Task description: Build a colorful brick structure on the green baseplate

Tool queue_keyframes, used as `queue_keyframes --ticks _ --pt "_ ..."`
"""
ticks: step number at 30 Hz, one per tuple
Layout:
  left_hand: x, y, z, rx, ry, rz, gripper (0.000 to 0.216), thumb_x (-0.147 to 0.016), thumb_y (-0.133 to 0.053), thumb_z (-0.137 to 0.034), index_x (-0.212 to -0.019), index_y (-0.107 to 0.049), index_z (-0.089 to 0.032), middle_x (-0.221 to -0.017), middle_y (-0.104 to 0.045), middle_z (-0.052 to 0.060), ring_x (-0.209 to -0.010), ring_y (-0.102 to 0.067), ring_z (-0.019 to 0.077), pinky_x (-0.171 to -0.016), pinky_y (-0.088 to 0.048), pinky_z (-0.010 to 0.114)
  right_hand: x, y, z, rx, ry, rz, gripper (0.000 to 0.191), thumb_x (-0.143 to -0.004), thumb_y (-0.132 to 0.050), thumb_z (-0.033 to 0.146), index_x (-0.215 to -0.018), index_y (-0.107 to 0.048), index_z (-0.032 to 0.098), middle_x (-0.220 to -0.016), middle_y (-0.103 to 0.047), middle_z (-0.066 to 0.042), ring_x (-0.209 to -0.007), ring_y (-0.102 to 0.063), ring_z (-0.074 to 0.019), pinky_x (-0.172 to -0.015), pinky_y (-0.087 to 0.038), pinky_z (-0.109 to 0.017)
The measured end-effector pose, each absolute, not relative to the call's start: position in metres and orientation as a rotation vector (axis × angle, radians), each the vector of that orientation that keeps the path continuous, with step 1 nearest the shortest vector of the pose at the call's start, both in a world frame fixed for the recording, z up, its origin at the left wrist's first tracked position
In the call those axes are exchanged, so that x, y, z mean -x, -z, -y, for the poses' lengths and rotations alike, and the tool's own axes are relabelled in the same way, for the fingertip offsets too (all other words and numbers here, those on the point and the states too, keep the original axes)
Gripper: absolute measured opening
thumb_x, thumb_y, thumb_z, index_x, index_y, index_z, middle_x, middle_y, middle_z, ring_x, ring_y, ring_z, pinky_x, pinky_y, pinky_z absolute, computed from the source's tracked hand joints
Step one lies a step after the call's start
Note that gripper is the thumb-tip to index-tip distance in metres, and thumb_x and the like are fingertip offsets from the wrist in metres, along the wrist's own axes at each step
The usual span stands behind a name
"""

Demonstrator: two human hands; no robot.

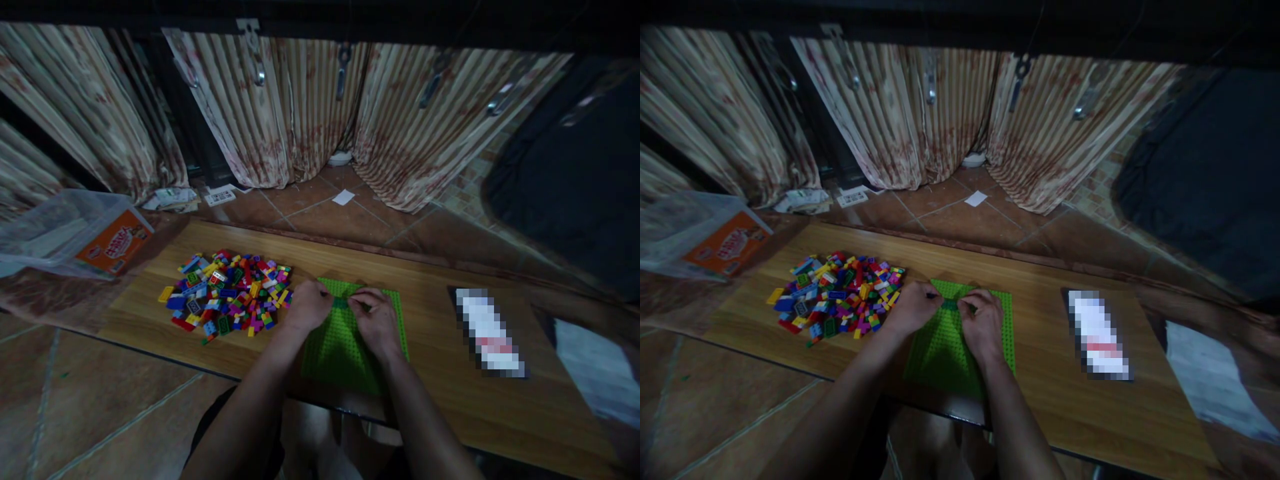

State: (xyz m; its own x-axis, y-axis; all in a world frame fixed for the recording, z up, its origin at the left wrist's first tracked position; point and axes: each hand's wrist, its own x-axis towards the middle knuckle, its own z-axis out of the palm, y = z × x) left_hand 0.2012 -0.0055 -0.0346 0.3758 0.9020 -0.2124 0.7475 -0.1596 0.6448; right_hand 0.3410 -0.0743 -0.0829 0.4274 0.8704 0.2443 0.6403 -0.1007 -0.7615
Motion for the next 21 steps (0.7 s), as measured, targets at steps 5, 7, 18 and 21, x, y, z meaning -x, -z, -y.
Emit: queue_keyframes --ticks 5,7,18,21 --pt "-0.2037 0.0305 0.0074 -1.98 -0.277 -1.455 0.026 -0.079 -0.05 -0.013 -0.084 -0.075 -0.012 -0.075 -0.071 0.009 -0.068 -0.062 0.015 -0.067 -0.044 0.023 -0.3394 0.0833 0.0744 1.834 -0.327 1.292 0.018 -0.077 -0.06 0.034 -0.071 -0.073 0.024 -0.094 -0.068 -0.006 -0.099 -0.057 -0.0257 -0.093 -0.04 -0.044" --pt "-0.2045 0.0289 0.0081 -1.974 -0.262 -1.465 0.026 -0.079 -0.049 -0.013 -0.083 -0.075 -0.012 -0.076 -0.071 0.009 -0.069 -0.063 0.0154 -0.068 -0.045 0.023 -0.3384 0.0836 0.0742 1.84 -0.324 1.278 0.017 -0.076 -0.06 0.033 -0.07 -0.073 0.025 -0.093 -0.068 -0.006 -0.099 -0.057 -0.0256 -0.094 -0.04 -0.044" --pt "-0.206 0.034 0.0063 -1.943 -0.282 -1.454 0.026 -0.076 -0.05 -0.012 -0.081 -0.075 -0.011 -0.073 -0.07 0.009 -0.065 -0.062 0.0156 -0.065 -0.045 0.024 -0.3381 0.0894 0.0703 1.843 -0.363 1.218 0.015 -0.073 -0.061 0.031 -0.066 -0.073 0.024 -0.089 -0.067 -0.006 -0.093 -0.059 -0.024 -0.091 -0.042 -0.043" --pt "-0.2065 0.0348 0.0061 -1.957 -0.272 -1.451 0.027 -0.076 -0.048 -0.01 -0.08 -0.075 -0.011 -0.073 -0.071 0.009 -0.066 -0.063 0.0152 -0.065 -0.046 0.023 -0.3358 0.0886 0.0705 1.834 -0.345 1.215 0.016 -0.074 -0.06 0.031 -0.065 -0.072 0.024 -0.09 -0.067 -0.006 -0.093 -0.059 -0.0239 -0.091 -0.043 -0.043"
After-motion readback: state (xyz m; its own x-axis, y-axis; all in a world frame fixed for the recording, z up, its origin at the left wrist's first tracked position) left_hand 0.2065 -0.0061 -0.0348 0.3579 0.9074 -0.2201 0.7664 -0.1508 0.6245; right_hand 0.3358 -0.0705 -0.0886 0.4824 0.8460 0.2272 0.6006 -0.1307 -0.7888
